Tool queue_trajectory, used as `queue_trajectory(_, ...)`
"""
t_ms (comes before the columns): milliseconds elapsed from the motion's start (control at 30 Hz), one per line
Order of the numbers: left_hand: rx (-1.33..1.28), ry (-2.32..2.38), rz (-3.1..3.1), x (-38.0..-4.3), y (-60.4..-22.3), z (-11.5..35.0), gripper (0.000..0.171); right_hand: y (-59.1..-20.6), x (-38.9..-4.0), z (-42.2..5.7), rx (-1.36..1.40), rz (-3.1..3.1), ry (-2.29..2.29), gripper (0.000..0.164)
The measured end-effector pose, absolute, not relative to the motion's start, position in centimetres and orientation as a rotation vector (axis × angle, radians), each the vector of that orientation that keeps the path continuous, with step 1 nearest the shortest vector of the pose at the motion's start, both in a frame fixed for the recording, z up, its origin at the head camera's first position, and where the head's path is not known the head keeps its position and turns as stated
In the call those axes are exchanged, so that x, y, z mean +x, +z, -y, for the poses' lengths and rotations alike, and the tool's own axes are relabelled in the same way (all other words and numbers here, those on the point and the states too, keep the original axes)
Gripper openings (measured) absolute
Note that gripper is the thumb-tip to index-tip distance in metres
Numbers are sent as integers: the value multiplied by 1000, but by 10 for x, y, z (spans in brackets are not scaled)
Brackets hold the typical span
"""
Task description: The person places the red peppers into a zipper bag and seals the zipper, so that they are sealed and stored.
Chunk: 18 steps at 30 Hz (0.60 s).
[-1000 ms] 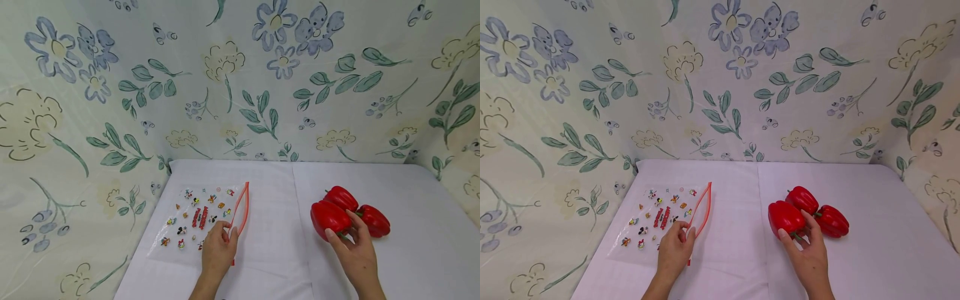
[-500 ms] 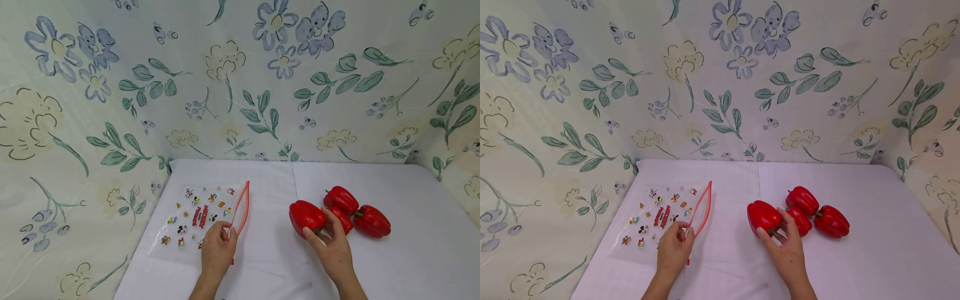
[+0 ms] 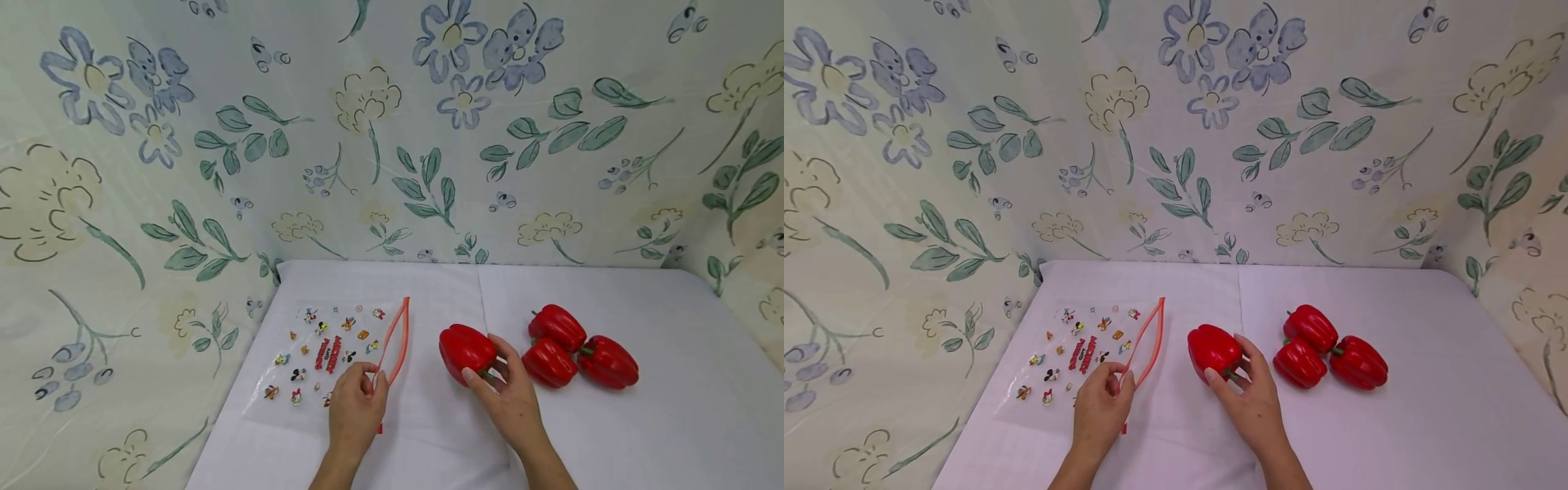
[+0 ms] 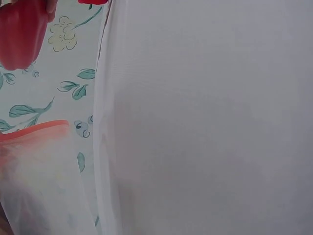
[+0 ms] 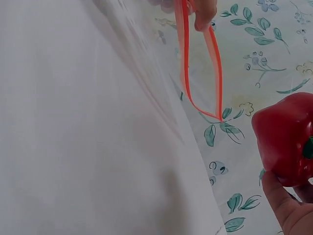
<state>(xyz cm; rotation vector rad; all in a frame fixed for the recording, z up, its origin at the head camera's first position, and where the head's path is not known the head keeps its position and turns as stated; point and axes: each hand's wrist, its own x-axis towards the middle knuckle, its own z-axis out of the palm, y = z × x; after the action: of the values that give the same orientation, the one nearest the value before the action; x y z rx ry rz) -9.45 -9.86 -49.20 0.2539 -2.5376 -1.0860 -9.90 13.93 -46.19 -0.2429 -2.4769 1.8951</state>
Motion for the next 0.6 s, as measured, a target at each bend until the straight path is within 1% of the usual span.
queue_trajectory(333,250,-1068,2535,-93,-489,97,11,-468,-101,-110,-78,2501,1955,84)
queue_trajectory(467,255,-1071,2538,-92,-487,97,10,-473,-103,-99,-32,2488,1975,81)
queue_trajectory(600,258,-1087,2530,-91,-486,95,9,-474,-103,-91,-22,2499,1957,82)
